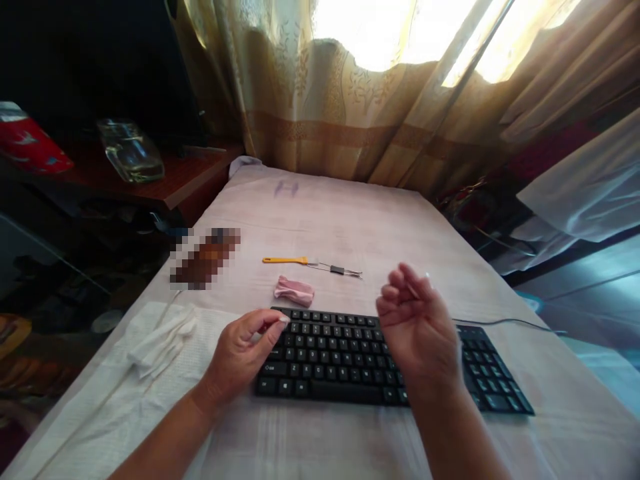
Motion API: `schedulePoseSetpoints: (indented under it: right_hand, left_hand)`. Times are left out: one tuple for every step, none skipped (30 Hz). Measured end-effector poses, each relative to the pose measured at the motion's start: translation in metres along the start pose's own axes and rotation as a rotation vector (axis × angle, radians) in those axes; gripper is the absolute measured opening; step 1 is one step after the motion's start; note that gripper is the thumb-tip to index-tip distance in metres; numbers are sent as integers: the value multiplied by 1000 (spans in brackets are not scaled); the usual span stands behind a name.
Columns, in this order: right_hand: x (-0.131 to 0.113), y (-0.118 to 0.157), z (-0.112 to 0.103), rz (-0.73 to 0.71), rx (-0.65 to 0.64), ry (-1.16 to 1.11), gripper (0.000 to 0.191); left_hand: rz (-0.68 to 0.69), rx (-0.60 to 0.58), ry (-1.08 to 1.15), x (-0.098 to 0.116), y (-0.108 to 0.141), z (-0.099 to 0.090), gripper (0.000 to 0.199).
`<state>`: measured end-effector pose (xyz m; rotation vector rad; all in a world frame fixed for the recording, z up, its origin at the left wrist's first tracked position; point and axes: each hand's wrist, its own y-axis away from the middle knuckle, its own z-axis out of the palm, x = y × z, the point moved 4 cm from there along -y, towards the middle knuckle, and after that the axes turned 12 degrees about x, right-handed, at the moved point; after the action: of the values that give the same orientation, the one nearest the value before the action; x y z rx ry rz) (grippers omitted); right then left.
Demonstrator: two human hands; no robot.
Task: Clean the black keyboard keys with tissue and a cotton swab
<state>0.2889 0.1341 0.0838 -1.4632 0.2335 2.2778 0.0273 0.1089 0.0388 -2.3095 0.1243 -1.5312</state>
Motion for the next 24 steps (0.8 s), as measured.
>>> schedulePoseSetpoints:
  right_hand:
    - [8,8,6,52,-57,45,19]
    - [17,18,13,104,-132,100,20]
    - [25,29,21,121,-208,156,20]
    - [30,40,28,96,-294,216,24]
    - [34,49,35,52,-370,281,31]
    - [36,57,40,-1,-440,353,31]
    - [37,63,44,-57,-500,435,29]
    - [37,66,46,-108,-546,520,22]
    - [37,68,47,-151,-578,599,16]
    - [36,69,48,-186,-596,664,13]
    - [36,69,48,-212,-604,710,15]
    - [35,69,48,-233,-608,732,16]
    - [35,69,48,-246,-606,739,17]
    - [35,69,48,-252,-605,740,17]
    - [36,69,48,-253,-605,739,17]
    - [37,70,48,-249,-605,740,17]
    - [38,70,48,-244,-605,743,17]
    - [39,70,47,-237,-604,747,17]
    - [40,71,47,-230,-603,753,17]
    - [40,70,46,-221,-601,758,17]
    - [41,70,46,-213,-599,761,17]
    - [41,70,46,-205,-600,763,17]
    - [41,70,45,-201,-603,761,17]
    - [41,70,45,-197,-608,758,17]
  left_hand:
    - [-33,-4,7,0,1,1,18]
    - [-64,-8,17,1,2,2,19]
    - [-91,-13,29,1,3,3,19]
    - [-114,-13,46,2,3,3,20]
    - [-136,-11,62,2,3,3,21]
    - [-158,-9,80,2,3,3,21]
    - [-180,-9,100,2,3,2,21]
    - [-206,-15,121,1,4,2,21]
    - [-233,-25,140,0,4,2,22]
    - [-258,-36,156,-1,4,3,23]
    - [-280,-44,166,-2,5,3,24]
    - [-296,-49,174,-3,5,3,25]
    - [-306,-51,179,-4,6,3,25]
    - [-309,-54,183,-4,6,3,25]
    - [-307,-57,188,-3,6,3,24]
    - [-303,-62,195,-2,6,3,23]
    - [-298,-67,204,-1,6,3,22]
    - [-292,-71,214,0,6,3,20]
    - [-288,-73,221,1,6,3,18]
    - [-285,-73,226,2,6,2,17]
    - [-284,-74,230,3,6,2,16]
    - [-284,-78,236,3,6,2,16]
    - [-286,-84,244,4,6,2,16]
    - [-290,-91,252,4,6,2,16]
